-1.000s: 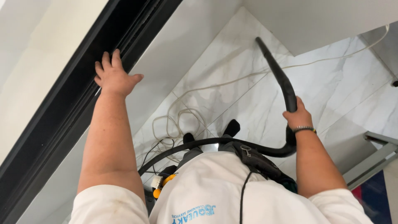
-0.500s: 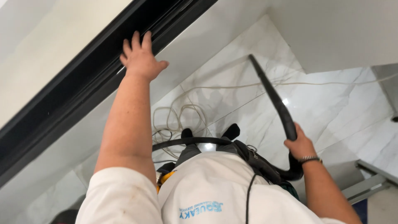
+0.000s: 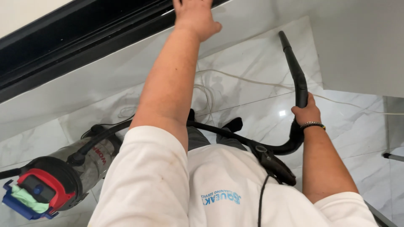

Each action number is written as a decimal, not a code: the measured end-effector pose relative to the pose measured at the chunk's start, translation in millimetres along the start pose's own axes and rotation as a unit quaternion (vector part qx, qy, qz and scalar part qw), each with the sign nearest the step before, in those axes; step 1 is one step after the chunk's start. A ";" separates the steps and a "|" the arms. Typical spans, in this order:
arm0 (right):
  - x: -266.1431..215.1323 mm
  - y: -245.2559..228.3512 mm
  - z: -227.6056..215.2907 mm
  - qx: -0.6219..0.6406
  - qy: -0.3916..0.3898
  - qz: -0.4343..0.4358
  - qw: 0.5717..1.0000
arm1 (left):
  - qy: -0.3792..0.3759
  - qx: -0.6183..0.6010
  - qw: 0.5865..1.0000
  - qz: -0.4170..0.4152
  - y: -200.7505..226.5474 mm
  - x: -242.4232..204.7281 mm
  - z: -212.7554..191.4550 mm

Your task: The person assembles two red mop handles by connecting black extension pieces, then attaches a vacuum hose to a wand. The person moves between the mop area and the vacuum, handling the components and preparing them for use.

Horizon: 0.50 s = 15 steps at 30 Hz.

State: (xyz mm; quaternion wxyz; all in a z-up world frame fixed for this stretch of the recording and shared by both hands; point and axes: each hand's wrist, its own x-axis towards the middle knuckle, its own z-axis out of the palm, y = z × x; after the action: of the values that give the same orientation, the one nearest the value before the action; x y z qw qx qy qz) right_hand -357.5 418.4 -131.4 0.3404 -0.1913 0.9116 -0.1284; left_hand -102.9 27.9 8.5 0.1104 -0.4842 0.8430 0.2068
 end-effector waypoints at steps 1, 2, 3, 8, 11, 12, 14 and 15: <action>-10.2 -5.0 -2.5 -0.022 -0.016 -0.005 1.000 | 0.037 -0.001 0.999 0.031 -3.8 -5.2 8.9; -19.5 -11.9 -5.2 -0.044 -0.029 -0.010 0.999 | 0.075 -0.003 0.995 0.065 -7.9 -7.9 16.6; -31.0 7.1 4.8 -0.044 -0.027 -0.010 0.999 | 0.076 -0.003 0.995 0.066 -17.1 -19.0 28.9; -123.3 30.6 27.8 -0.092 -0.097 -0.010 0.991 | 0.016 0.009 0.986 0.163 -63.0 -82.8 98.7; -150.0 17.7 58.7 -0.088 -0.114 0.007 0.990 | -0.092 0.022 0.987 0.131 -113.9 -138.4 147.0; -154.9 10.6 67.2 -0.082 -0.111 0.015 0.990 | -0.096 0.025 0.985 0.140 -128.2 -150.7 160.8; -162.6 -3.9 87.0 -0.095 -0.106 -0.001 0.990 | -0.163 0.047 0.980 0.100 -160.7 -174.3 187.1; -170.6 -26.5 87.7 -0.086 -0.105 0.006 0.991 | -0.166 0.054 0.979 0.107 -173.5 -177.3 188.2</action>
State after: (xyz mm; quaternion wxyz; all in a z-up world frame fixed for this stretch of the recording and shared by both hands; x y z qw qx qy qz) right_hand -173.2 460.1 -88.8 0.4167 -0.2272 0.8798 -0.0266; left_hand 133.8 172.9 -132.5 0.2518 -0.3431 0.8699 0.2494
